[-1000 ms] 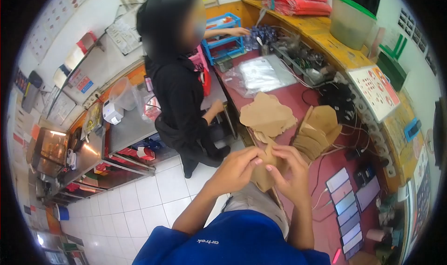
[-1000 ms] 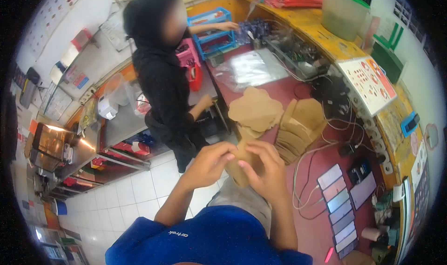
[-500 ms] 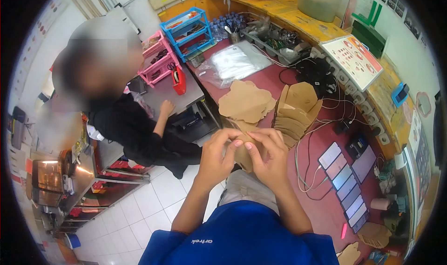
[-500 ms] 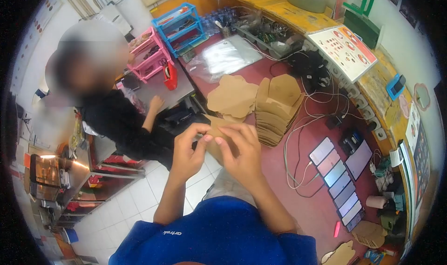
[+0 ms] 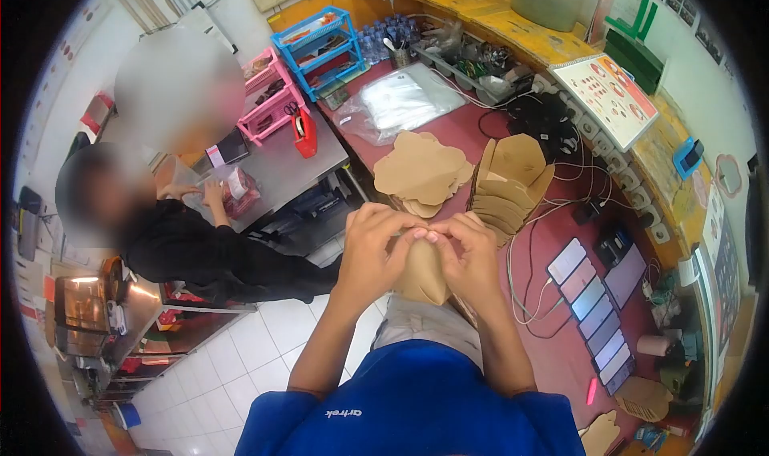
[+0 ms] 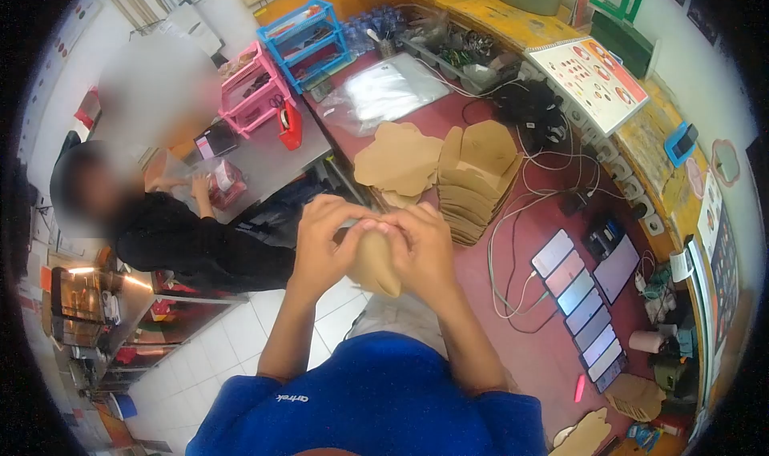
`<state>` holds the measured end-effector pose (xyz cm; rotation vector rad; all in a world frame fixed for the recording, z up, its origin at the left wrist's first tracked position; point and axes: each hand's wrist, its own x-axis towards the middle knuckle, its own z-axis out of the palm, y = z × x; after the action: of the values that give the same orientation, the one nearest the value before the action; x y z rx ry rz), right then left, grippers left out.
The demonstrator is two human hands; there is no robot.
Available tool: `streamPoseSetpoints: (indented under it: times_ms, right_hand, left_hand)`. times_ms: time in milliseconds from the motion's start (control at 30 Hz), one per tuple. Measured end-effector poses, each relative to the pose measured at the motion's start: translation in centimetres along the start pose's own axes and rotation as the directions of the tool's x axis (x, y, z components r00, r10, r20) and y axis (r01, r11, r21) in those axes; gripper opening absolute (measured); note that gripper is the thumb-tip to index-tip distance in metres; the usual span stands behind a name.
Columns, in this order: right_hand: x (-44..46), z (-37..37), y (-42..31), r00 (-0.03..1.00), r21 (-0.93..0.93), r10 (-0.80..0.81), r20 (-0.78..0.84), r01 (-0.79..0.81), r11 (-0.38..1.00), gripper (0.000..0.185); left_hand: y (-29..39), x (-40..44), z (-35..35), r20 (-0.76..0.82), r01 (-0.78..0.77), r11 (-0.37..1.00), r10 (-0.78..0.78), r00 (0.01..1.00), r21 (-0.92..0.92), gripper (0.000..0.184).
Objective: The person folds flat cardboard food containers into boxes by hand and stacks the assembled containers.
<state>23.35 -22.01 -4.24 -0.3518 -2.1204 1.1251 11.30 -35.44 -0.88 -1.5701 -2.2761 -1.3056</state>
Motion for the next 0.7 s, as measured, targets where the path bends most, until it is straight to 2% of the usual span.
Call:
streamPoseSetpoints:
  times_ms: [133, 200, 300, 367, 433, 567, 633, 700]
  right_hand:
    - [0.0, 0.8, 0.2, 1.0, 0.038, 0.02, -0.007, -0.02, 0.999, 0.009]
    - [-0.4, 1.5, 0.3, 0.995, 0.112, 0.034, -0.092, -0.024, 0.993, 0.009]
    - [-0.7, 1.7, 0.8, 0.993, 0.18, 0.08, -0.083, -0.064, 0.982, 0.009]
    - [-0.7, 1.5, 0.9, 0.995, 0.131, 0.061, -0.08, -0.051, 0.99, 0.008]
    - [-0.5, 1.2, 1.0, 0.996, 0.082, 0.035, -0.076, -0.029, 0.996, 0.008]
    - [-0.3, 1.2, 1.1, 0.996, 0.093, 0.052, -0.078, -0.045, 0.995, 0.007]
    - [-0.1, 1.5, 0.7, 0.996, 0.116, 0.058, -0.066, -0.05, 0.992, 0.008]
    - [0.4, 2.0, -0.1, 0.989, 0.206, 0.094, -0.111, -0.07, 0.976, 0.01]
  left_hand:
    - [-0.8, -0.3, 0.8, -0.042, 0.062, 0.998, -0.062, 0.997, 0.006, 0.005]
    - [-1.1, -0.3, 0.8, -0.058, 0.081, 0.997, -0.08, 0.995, 0.016, 0.005]
    - [-1.5, -0.2, 0.9, -0.068, 0.102, 0.995, -0.1, 0.993, 0.02, 0.006]
    - [-1.5, -0.2, 0.9, -0.057, 0.102, 0.995, -0.102, 0.993, 0.011, 0.006]
    - [-1.5, 0.0, 0.8, -0.037, 0.112, 0.986, -0.117, 0.992, -0.123, 0.005]
    - [-1.7, 0.2, 0.7, -0.081, 0.098, 0.987, -0.109, 0.991, -0.126, 0.006]
    - [-2.2, 0.5, 0.9, -0.119, 0.064, 0.998, -0.061, 0.991, 0.021, 0.006]
    - [-2.5, 0.4, 1.1, -0.107, 0.048, 0.998, -0.043, 0.993, 0.045, 0.008]
